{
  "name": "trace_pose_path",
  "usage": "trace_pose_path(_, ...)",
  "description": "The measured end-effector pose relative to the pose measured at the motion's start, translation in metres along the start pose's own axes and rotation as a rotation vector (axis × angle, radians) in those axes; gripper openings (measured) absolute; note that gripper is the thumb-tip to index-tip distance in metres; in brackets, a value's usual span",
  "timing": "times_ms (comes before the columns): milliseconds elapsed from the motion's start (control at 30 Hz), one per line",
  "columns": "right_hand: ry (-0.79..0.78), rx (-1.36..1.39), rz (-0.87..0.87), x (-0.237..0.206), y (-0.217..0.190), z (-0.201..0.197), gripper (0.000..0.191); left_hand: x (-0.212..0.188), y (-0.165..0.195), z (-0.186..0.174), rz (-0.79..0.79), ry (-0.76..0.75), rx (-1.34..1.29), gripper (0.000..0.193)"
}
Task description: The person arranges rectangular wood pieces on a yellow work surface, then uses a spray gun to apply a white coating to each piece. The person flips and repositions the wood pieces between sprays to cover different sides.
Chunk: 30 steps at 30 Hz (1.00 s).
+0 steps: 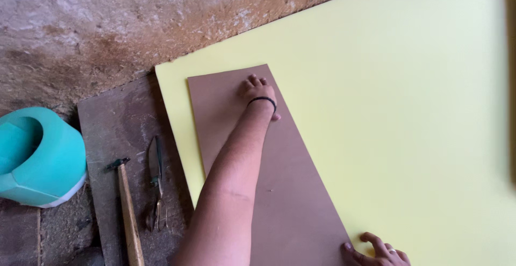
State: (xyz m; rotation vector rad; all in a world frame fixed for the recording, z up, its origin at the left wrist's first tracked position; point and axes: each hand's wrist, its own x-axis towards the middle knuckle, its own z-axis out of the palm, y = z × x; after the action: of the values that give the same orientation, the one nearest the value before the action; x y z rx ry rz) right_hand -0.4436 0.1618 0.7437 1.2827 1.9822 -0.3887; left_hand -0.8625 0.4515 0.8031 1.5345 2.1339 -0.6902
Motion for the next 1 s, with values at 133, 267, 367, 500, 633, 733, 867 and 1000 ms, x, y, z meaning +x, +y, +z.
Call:
trace_pose_path(133,0.061,0.245,-0.132,-0.036,0.000,-0.050,0.054,-0.027,0.032,0.036,0.067,0.763,-0.010,0.058)
trace_pose_path(267,0.121,0.418,-0.269,-0.049,0.024,-0.062,0.058,-0.129,0.104,0.116,0.284,0.559,-0.501,0.075)
trace_pose_path(367,0.173,0.521,-0.604,-0.030,0.074,-0.047,0.060,-0.217,0.161,0.159,0.244,0.640,-0.763,0.056)
trace_pose_path(500,0.668,0.743,-0.630,-0.010,0.197,0.004,0.038,-0.270,0.256,0.168,0.143,0.588,-1.021,0.051)
trace_pose_path(633,0.762,1.009,0.394,0.011,0.427,0.033,0.056,-0.263,0.383,0.156,0.304,0.401,-1.164,0.048)
trace_pose_path(733,0.819,0.743,0.629,0.018,0.577,0.037,0.081,-0.231,0.487,0.135,0.458,0.287,-1.122,0.048)
trace_pose_path(867,0.532,1.015,0.639,0.036,0.649,0.044,0.105,-0.185,0.604,0.108,0.450,0.211,-1.064,0.066)
trace_pose_path(1000,0.568,0.993,0.590,0.032,0.640,0.047,0.082,-0.156,0.664,0.087,0.342,0.181,-1.103,0.059)
